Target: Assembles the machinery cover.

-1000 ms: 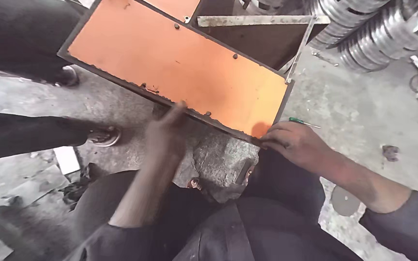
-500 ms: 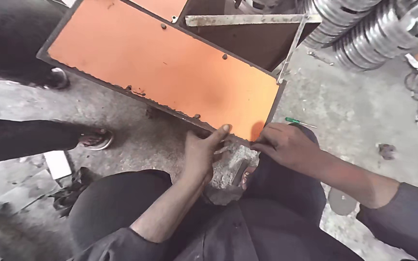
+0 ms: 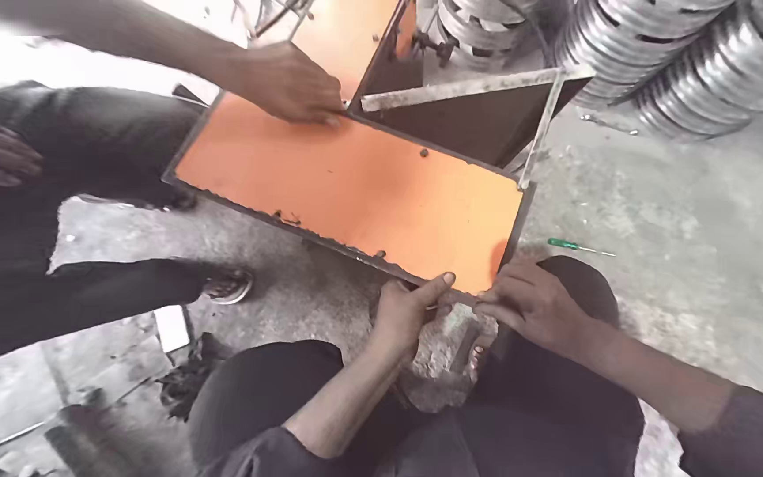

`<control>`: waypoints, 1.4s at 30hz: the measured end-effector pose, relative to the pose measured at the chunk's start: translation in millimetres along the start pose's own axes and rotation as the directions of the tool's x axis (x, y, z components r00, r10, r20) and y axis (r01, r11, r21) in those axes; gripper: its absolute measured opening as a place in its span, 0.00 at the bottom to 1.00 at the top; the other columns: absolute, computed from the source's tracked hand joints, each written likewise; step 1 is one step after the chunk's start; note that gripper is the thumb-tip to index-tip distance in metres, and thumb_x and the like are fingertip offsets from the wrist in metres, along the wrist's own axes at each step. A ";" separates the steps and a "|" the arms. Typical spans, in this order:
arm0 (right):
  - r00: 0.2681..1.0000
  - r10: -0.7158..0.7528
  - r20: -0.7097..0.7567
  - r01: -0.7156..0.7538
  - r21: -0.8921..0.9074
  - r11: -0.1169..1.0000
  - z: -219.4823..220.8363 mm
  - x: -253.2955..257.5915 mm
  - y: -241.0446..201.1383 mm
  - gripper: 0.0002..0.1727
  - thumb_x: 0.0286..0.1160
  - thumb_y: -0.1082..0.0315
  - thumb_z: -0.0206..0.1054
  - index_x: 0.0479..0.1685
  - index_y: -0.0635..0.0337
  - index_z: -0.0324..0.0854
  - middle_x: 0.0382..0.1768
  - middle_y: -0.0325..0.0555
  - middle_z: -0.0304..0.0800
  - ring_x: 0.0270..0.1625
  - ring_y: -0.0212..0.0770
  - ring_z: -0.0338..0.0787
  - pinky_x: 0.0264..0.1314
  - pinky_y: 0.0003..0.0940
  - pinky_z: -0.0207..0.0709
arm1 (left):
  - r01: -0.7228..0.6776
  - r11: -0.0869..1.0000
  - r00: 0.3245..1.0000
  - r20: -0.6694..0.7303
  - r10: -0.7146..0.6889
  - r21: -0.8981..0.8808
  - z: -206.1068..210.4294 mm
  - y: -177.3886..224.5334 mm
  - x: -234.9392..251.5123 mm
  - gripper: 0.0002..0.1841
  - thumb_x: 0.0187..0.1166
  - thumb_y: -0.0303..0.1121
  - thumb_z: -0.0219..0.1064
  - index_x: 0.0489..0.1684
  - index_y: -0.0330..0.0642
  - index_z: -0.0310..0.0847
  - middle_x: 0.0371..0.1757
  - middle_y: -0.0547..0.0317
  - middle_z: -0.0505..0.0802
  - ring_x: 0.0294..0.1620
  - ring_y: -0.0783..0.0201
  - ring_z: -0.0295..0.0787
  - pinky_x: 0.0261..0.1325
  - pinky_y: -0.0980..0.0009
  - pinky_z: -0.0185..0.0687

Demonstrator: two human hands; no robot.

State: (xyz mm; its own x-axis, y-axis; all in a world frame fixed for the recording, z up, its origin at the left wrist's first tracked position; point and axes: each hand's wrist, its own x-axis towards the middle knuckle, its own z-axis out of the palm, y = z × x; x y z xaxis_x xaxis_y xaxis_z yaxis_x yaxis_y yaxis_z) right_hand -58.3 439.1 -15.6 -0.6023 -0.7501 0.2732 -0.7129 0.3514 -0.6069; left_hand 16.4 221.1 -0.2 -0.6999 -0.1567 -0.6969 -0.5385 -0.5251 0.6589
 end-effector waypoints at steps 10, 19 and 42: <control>0.993 -0.092 -0.067 0.099 0.099 0.990 9.0 -10.0 12.8 0.14 0.77 0.50 0.74 0.52 0.46 0.90 0.35 0.38 0.86 0.43 0.35 0.84 0.52 0.32 0.79 | -0.018 1.000 1.000 -0.011 0.018 -0.010 -0.7 -5.9 1.2 0.19 0.74 0.30 0.79 0.51 0.24 0.79 0.38 0.38 0.95 0.35 0.48 0.97 0.46 0.53 0.97; 0.990 -0.083 -0.113 0.087 0.033 0.996 13.2 -1.8 6.7 0.18 0.81 0.52 0.71 0.30 0.56 0.86 0.27 0.42 0.83 0.36 0.40 0.84 0.43 0.33 0.80 | -0.048 0.999 0.998 -0.039 0.048 -0.001 2.8 -9.1 -1.2 0.17 0.76 0.29 0.76 0.52 0.23 0.79 0.40 0.35 0.94 0.37 0.46 0.97 0.46 0.52 0.96; 0.985 0.025 0.171 -0.106 0.482 0.870 -26.5 15.1 22.6 0.24 0.72 0.54 0.79 0.59 0.62 0.86 0.36 0.40 0.92 0.39 0.31 0.88 0.50 0.29 0.84 | -0.177 0.492 0.981 0.112 0.158 0.852 -20.1 19.3 -12.4 0.26 0.79 0.62 0.67 0.29 0.47 0.90 0.19 0.63 0.91 0.17 0.65 0.89 0.23 0.62 0.90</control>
State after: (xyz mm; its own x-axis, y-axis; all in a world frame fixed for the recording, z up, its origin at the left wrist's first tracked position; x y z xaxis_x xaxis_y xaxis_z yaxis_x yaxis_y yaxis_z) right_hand -93.0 450.5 -5.4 -0.5497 -0.8258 0.1261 -0.3830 0.1149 -0.9166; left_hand 24.1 196.1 15.5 -0.8243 -0.1431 -0.5478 -0.5414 0.4823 0.6887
